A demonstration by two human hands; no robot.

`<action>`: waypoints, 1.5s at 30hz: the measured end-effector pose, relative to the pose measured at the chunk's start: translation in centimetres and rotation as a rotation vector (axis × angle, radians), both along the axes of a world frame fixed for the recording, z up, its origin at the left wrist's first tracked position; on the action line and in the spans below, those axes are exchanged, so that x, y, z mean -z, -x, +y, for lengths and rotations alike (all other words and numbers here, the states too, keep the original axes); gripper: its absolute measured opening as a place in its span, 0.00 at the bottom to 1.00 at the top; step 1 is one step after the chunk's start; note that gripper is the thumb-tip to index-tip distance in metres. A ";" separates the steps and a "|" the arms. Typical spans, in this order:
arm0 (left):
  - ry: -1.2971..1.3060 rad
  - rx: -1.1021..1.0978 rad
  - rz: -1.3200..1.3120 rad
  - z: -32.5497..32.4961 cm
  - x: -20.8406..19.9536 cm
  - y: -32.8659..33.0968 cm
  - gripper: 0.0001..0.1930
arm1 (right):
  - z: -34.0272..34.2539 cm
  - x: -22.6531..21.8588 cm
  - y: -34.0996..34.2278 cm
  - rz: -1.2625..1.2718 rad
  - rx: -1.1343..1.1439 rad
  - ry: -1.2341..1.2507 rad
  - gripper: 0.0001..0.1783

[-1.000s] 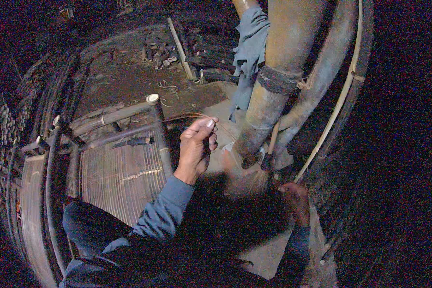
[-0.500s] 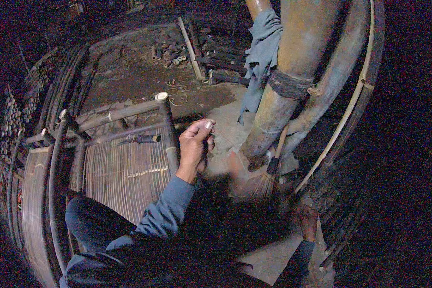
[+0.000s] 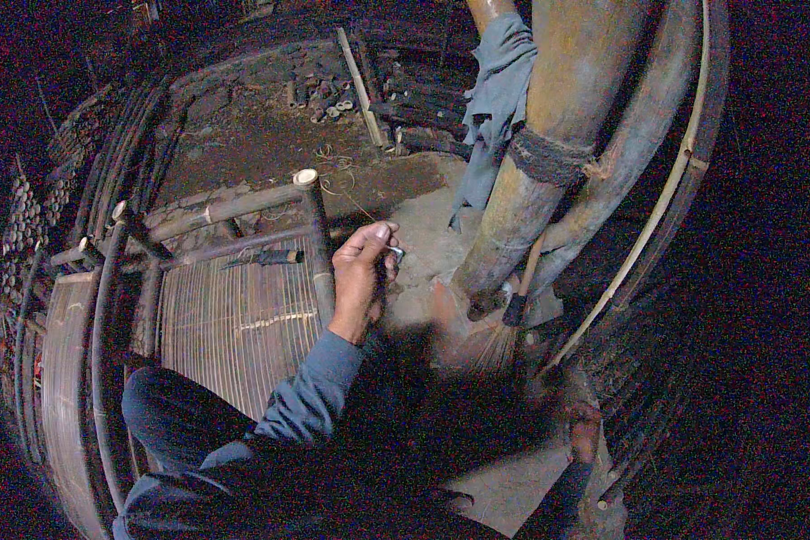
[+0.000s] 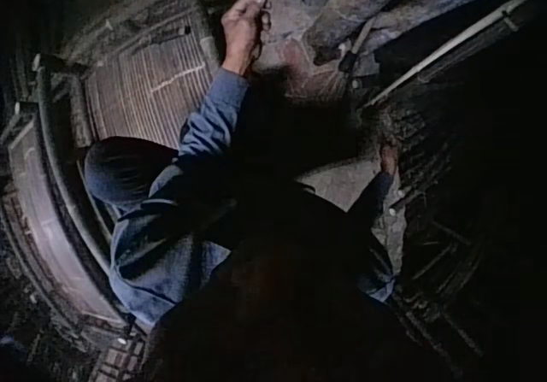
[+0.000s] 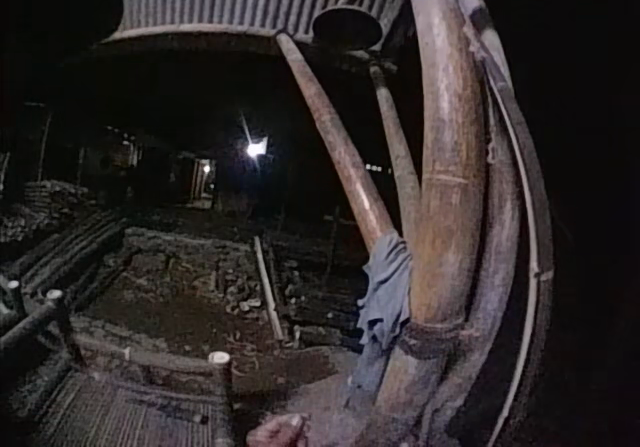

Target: The person weaves thin bamboo strips into a large flat structure, using a knife to shave a piece of bamboo and then threading a wire through the weave by hand to secure it.

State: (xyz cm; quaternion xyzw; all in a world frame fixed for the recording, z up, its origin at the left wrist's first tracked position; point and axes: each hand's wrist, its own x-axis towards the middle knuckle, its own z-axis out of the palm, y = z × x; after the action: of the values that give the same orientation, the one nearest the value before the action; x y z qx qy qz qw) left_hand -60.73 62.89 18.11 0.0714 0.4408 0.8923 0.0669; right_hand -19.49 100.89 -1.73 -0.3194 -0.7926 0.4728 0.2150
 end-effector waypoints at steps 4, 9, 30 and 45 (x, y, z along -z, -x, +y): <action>-0.048 0.016 -0.027 0.4 0.3 0.0 0.10 | 0.5 -1.2 -1.5 -0.005 -0.089 -0.045 0.11; -0.101 0.067 -0.094 -0.4 0.1 0.2 0.08 | -0.3 -3.5 -3.1 0.101 -0.084 0.118 0.10; 0.031 0.675 0.265 9.0 -9.3 -5.1 0.08 | -15.7 -26.0 20.4 0.495 -0.322 -0.077 0.27; -0.180 0.524 0.069 1.0 -11.8 10.0 0.09 | -6.5 -17.4 10.9 0.202 0.075 0.054 0.10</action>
State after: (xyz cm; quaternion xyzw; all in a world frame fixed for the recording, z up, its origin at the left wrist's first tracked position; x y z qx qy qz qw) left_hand -70.71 63.87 29.89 0.2189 0.3284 0.8771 0.2736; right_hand -30.38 94.37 15.65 -0.3049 -0.7414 0.5154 0.3028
